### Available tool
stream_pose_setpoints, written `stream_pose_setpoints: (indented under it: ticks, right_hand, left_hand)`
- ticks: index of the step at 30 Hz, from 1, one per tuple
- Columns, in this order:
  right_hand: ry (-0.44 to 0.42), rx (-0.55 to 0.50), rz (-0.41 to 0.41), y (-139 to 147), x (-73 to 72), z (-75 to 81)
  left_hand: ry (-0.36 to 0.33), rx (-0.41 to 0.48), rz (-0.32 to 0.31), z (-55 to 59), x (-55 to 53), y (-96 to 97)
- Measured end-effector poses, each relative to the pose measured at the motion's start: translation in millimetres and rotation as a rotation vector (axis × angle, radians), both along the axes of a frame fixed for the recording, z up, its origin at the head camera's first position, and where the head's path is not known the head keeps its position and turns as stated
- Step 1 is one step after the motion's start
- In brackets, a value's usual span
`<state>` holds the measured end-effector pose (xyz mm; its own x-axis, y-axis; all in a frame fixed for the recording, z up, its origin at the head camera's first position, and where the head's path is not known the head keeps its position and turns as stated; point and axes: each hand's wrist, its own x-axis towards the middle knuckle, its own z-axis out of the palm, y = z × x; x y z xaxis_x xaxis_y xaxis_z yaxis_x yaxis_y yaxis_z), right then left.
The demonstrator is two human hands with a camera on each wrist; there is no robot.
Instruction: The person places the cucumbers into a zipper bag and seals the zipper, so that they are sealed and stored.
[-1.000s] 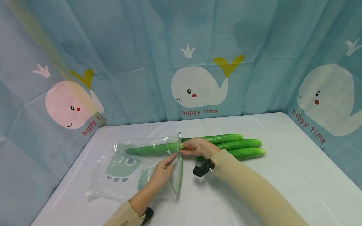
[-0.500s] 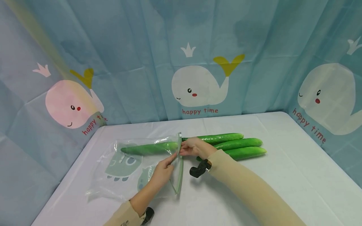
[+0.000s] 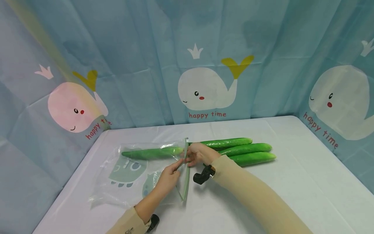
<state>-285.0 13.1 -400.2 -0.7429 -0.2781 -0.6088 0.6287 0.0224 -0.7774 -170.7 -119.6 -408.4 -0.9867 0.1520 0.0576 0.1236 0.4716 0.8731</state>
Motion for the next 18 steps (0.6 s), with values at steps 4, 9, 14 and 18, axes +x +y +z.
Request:
stream_pose_setpoints:
  ticks: [4,9,14,18]
  right_hand:
    - [-0.003,0.007,0.017,1.4,1.5,2.5]
    - [-0.005,-0.035,-0.012,11.9,5.0,10.8]
    - [0.043,-0.048,-0.048,34.7,9.9,23.6]
    - [0.086,-0.044,-0.032,58.7,17.1,36.5]
  left_hand:
    - [-0.011,0.006,0.005,-0.1,0.1,0.9]
    - [-0.017,0.008,0.007,-0.5,0.5,0.9]
    - [-0.012,-0.011,-0.007,0.8,0.6,0.9]
    - [-0.032,-0.006,-0.021,2.4,1.2,1.6]
